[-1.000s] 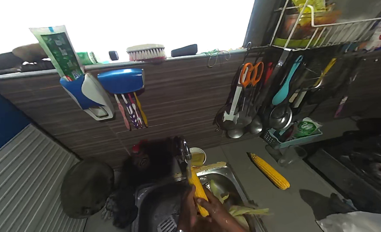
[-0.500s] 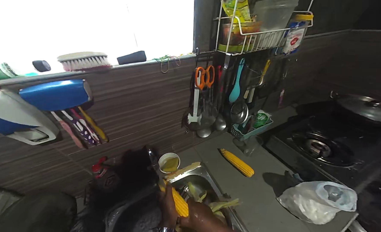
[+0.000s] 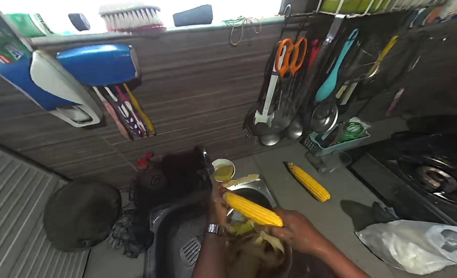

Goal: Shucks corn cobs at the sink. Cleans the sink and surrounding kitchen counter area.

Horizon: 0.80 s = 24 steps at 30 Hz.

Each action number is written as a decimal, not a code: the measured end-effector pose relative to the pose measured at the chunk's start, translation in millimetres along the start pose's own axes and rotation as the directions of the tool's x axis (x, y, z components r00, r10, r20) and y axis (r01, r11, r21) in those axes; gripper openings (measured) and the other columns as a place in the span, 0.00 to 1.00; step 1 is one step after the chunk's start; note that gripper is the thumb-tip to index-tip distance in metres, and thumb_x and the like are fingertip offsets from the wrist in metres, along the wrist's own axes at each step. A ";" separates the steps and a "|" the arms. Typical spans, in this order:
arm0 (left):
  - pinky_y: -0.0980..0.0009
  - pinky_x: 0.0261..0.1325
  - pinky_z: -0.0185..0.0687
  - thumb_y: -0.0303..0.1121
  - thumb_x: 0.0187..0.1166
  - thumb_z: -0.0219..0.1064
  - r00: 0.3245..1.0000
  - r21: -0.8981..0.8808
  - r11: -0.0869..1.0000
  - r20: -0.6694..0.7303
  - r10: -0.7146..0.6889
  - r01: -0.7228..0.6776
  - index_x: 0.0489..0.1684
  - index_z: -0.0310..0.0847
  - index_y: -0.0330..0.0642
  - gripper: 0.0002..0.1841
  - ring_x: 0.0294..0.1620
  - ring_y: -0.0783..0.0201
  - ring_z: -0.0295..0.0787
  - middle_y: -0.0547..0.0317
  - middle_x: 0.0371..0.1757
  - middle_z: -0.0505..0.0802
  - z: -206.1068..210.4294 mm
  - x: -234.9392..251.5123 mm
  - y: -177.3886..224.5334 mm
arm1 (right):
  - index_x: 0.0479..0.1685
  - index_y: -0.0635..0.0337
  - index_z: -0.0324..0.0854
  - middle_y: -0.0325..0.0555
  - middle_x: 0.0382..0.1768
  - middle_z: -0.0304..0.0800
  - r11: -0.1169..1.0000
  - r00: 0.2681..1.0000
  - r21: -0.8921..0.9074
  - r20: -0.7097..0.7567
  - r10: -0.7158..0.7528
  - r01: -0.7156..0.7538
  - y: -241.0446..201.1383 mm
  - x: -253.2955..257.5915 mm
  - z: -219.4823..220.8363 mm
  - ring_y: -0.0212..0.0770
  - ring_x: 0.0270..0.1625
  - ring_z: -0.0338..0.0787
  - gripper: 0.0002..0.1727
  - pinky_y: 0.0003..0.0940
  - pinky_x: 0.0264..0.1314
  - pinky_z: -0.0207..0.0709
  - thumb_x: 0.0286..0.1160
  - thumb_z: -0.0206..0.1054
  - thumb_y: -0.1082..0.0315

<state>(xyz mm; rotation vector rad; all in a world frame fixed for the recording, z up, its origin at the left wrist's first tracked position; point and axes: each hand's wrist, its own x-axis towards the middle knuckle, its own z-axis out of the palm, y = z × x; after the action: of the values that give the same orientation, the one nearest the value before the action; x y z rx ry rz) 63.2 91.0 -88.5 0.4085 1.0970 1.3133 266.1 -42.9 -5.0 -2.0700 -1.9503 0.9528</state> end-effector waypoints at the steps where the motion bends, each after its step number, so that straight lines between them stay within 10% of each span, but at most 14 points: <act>1: 0.67 0.29 0.84 0.42 0.94 0.50 0.999 0.072 0.997 0.021 0.036 -0.037 0.53 0.77 0.37 0.17 0.24 0.65 0.81 0.59 0.28 0.82 -9.4 4.2 2.8 | 0.54 0.54 0.86 0.48 0.40 0.93 0.999 0.999 0.028 -0.036 0.020 -0.019 12.0 -6.2 -5.3 0.50 0.48 0.93 0.38 0.59 0.54 0.85 0.66 0.66 0.27; 5: 0.65 0.40 0.89 0.39 0.92 0.56 0.971 0.548 0.822 0.236 0.022 -0.152 0.56 0.81 0.28 0.19 0.33 0.61 0.89 0.50 0.34 0.90 -49.0 8.0 -10.1 | 0.61 0.61 0.83 0.59 0.43 0.93 0.974 0.946 -0.007 -0.239 0.218 -0.226 72.7 -16.2 -23.2 0.61 0.48 0.93 0.37 0.68 0.53 0.83 0.71 0.68 0.34; 9: 0.50 0.87 0.65 0.58 0.74 0.73 0.820 0.894 0.272 0.438 -0.368 -0.355 0.85 0.71 0.47 0.41 0.86 0.51 0.70 0.46 0.85 0.75 -80.1 -29.8 -62.7 | 0.66 0.65 0.78 0.66 0.48 0.91 0.898 0.865 -0.066 -0.305 0.397 -0.435 133.9 -7.4 -27.3 0.68 0.54 0.92 0.38 0.71 0.56 0.81 0.77 0.67 0.37; 11: 0.38 0.88 0.56 0.72 0.57 0.77 0.781 0.885 0.000 0.410 -0.471 -0.465 0.94 0.55 0.47 0.62 0.92 0.39 0.52 0.39 0.93 0.59 -90.2 -48.6 -97.1 | 0.72 0.65 0.75 0.69 0.54 0.90 0.863 0.846 -0.091 -0.275 0.458 -0.497 153.4 -5.2 -22.8 0.70 0.58 0.91 0.39 0.71 0.60 0.80 0.78 0.67 0.38; 14: 0.29 0.80 0.60 0.78 0.47 0.75 0.801 0.803 -0.262 0.384 -0.458 -0.535 0.92 0.56 0.44 0.68 0.90 0.30 0.50 0.35 0.91 0.60 -98.7 -67.4 -134.2 | 0.81 0.62 0.72 0.70 0.66 0.85 0.835 0.827 -0.104 -0.251 0.503 -0.540 175.3 -5.8 -11.7 0.70 0.69 0.85 0.42 0.72 0.69 0.76 0.76 0.70 0.39; 19: 0.42 0.74 0.77 0.55 0.75 0.70 0.738 0.859 -0.070 0.391 -0.551 -0.507 0.77 0.76 0.38 0.36 0.73 0.41 0.82 0.38 0.72 0.84 -109.8 -90.4 -144.3 | 0.75 0.62 0.79 0.67 0.74 0.80 0.974 0.898 -0.073 -0.406 0.168 -0.215 96.6 -9.5 -3.1 0.66 0.77 0.79 0.38 0.64 0.79 0.73 0.75 0.71 0.40; 24: 0.40 0.69 0.81 0.55 0.80 0.66 0.627 0.871 0.166 0.454 -0.633 -0.463 0.71 0.81 0.45 0.28 0.63 0.47 0.90 0.45 0.62 0.92 -128.0 -91.0 -146.1 | 0.85 0.34 0.73 0.50 0.88 0.66 0.949 0.939 -0.093 0.206 -0.277 0.300 17.8 37.9 75.8 0.56 0.91 0.62 0.44 0.61 0.91 0.57 0.68 0.66 0.25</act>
<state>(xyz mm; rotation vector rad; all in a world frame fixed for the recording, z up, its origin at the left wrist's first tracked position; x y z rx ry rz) 51.7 -73.0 -226.2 1.7548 0.9868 -0.1515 239.5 -33.7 -86.9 -1.7316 -2.3841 1.0186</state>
